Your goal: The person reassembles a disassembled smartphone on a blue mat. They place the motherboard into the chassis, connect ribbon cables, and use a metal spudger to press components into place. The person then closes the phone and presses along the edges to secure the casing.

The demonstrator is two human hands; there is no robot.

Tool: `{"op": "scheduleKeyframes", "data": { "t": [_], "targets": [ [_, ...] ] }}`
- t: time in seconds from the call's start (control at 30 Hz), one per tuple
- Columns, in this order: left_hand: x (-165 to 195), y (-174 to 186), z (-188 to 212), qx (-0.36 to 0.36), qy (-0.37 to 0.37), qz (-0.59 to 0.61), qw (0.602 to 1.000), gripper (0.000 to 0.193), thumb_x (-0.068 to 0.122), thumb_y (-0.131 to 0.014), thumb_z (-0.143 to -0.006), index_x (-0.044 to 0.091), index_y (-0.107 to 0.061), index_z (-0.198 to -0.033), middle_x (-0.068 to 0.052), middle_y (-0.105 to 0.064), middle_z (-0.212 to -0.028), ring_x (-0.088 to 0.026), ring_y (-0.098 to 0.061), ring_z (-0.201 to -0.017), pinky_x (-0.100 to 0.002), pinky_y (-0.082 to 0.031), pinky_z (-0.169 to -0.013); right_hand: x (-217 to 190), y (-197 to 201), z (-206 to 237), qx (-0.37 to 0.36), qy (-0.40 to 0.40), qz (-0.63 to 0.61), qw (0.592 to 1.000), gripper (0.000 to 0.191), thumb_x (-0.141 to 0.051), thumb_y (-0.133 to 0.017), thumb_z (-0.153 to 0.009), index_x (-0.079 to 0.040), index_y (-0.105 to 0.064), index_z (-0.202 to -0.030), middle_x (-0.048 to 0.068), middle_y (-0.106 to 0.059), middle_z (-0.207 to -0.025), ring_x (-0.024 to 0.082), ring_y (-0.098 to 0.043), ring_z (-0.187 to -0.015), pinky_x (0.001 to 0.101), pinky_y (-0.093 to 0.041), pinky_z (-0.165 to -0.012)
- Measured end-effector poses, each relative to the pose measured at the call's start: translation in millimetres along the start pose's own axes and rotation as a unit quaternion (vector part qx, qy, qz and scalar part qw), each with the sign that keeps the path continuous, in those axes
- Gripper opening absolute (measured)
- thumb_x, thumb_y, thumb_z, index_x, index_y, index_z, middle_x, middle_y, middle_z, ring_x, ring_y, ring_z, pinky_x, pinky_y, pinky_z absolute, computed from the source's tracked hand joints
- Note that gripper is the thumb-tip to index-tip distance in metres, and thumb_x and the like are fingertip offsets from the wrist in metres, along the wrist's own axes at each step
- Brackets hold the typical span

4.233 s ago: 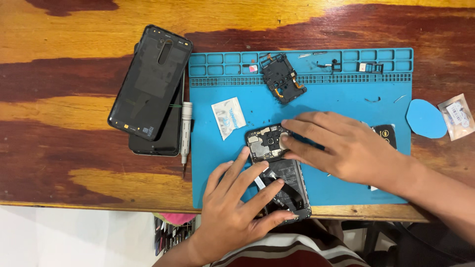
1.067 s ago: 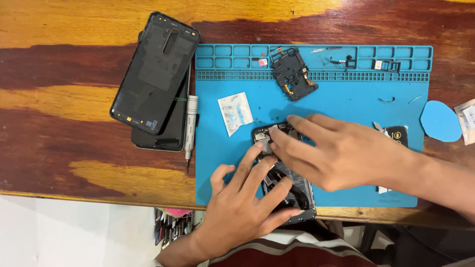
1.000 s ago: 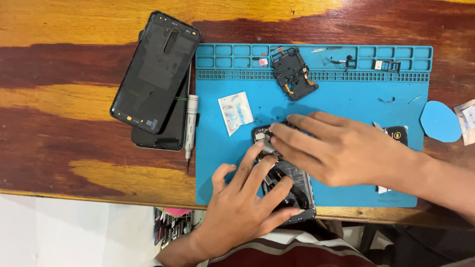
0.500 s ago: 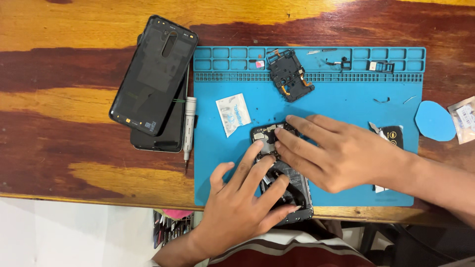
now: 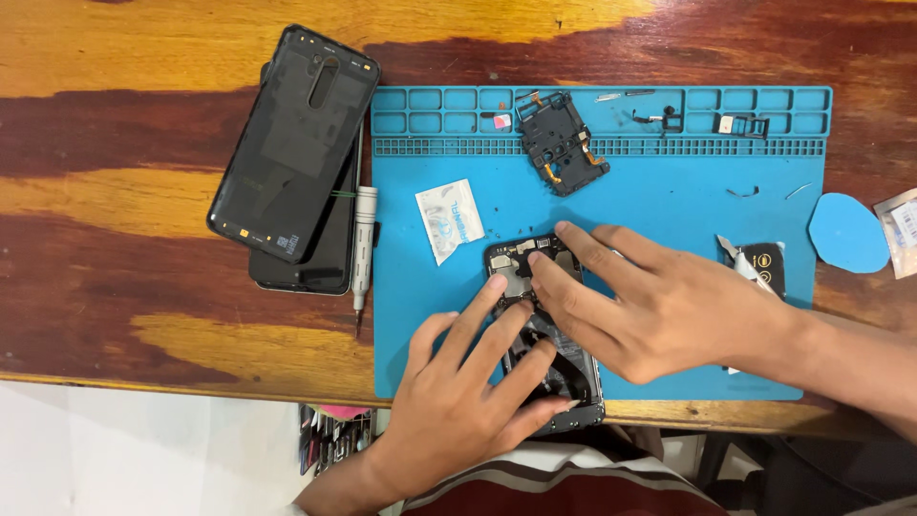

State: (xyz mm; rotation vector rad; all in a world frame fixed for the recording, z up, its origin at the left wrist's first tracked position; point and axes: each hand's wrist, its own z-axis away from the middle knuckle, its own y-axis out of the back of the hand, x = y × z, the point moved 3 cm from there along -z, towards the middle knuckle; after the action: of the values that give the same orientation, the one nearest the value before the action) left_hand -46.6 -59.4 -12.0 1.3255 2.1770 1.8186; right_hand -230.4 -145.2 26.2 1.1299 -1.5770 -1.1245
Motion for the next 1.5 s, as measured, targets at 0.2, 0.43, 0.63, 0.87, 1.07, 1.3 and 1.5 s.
{"op": "scheduleKeyframes", "data": {
  "t": [0.2, 0.43, 0.63, 0.87, 1.07, 1.3, 1.5],
  "targets": [
    [2, 1, -1, -0.014, 0.008, 0.002, 1.000, 0.043, 0.051, -0.074, -0.095, 0.016, -0.067, -0.120, -0.014, -0.061, -0.137, -0.034, -0.051, -0.142, -0.048, -0.038, -0.102, -1, 2, 0, -0.012, -0.030, -0.029, 0.999, 0.028, -0.012, -0.073, -0.077, 0.003, -0.077, -0.102, 0.017, -0.068, -0.119, 0.038, -0.070, -0.107, 0.0453, -0.058, -0.084],
    [3, 1, 0, -0.010, 0.010, -0.022, 1.000, 0.043, 0.053, -0.072, -0.097, 0.017, -0.066, -0.120, -0.012, -0.061, -0.137, -0.031, -0.051, -0.142, -0.048, -0.035, -0.101, 6, 3, 1, 0.000, -0.075, -0.090, 0.993, 0.036, -0.010, -0.071, -0.075, -0.001, -0.075, -0.110, 0.017, -0.067, -0.125, 0.032, -0.067, -0.114, 0.0427, -0.057, -0.092],
    [4, -1, -1, -0.016, 0.019, -0.027, 0.999, 0.041, 0.053, -0.071, -0.096, 0.019, -0.066, -0.119, -0.010, -0.060, -0.143, -0.028, -0.050, -0.144, -0.046, -0.031, -0.100, 14, 5, 9, -0.017, -0.163, -0.195, 0.967, 0.039, -0.020, -0.072, -0.079, -0.007, -0.076, -0.116, 0.014, -0.066, -0.130, 0.029, -0.067, -0.114, 0.0382, -0.058, -0.090],
    [4, 0, -3, -0.013, 0.013, -0.038, 0.999, 0.039, 0.052, -0.071, -0.097, 0.020, -0.066, -0.119, -0.010, -0.057, -0.149, -0.028, -0.048, -0.143, -0.045, -0.030, -0.100, 20, 14, 19, -0.040, -0.208, -0.199, 0.957, 0.035, -0.033, -0.075, -0.081, -0.009, -0.079, -0.106, 0.009, -0.066, -0.122, 0.027, -0.066, -0.110, 0.0421, -0.056, -0.088],
    [4, -2, -4, -0.010, 0.007, -0.051, 0.999, 0.039, 0.052, -0.071, -0.098, 0.021, -0.067, -0.119, -0.008, -0.055, -0.152, -0.028, -0.046, -0.142, -0.045, -0.031, -0.099, 19, 12, 21, -0.040, -0.193, -0.202, 0.959, 0.035, -0.029, -0.076, -0.079, -0.008, -0.079, -0.107, 0.010, -0.066, -0.123, 0.028, -0.063, -0.111, 0.0418, -0.054, -0.086],
    [4, -2, -4, -0.020, 0.014, -0.044, 0.999, 0.038, 0.052, -0.071, -0.097, 0.021, -0.067, -0.118, -0.008, -0.056, -0.152, -0.029, -0.047, -0.143, -0.046, -0.030, -0.100, 14, 10, 21, -0.023, -0.205, -0.195, 0.959, 0.036, -0.031, -0.078, -0.079, -0.006, -0.079, -0.105, 0.009, -0.065, -0.124, 0.029, -0.062, -0.112, 0.0424, -0.055, -0.086],
    [5, 0, -4, -0.013, 0.006, -0.048, 0.999, 0.037, 0.051, -0.071, -0.098, 0.020, -0.068, -0.117, -0.004, -0.059, -0.149, -0.030, -0.047, -0.143, -0.049, -0.028, -0.102, 20, 11, 25, -0.032, -0.171, -0.199, 0.965, 0.024, -0.026, -0.077, -0.079, -0.012, -0.079, -0.099, 0.010, -0.068, -0.125, 0.030, -0.064, -0.113, 0.0414, -0.057, -0.089]
  ]
}}
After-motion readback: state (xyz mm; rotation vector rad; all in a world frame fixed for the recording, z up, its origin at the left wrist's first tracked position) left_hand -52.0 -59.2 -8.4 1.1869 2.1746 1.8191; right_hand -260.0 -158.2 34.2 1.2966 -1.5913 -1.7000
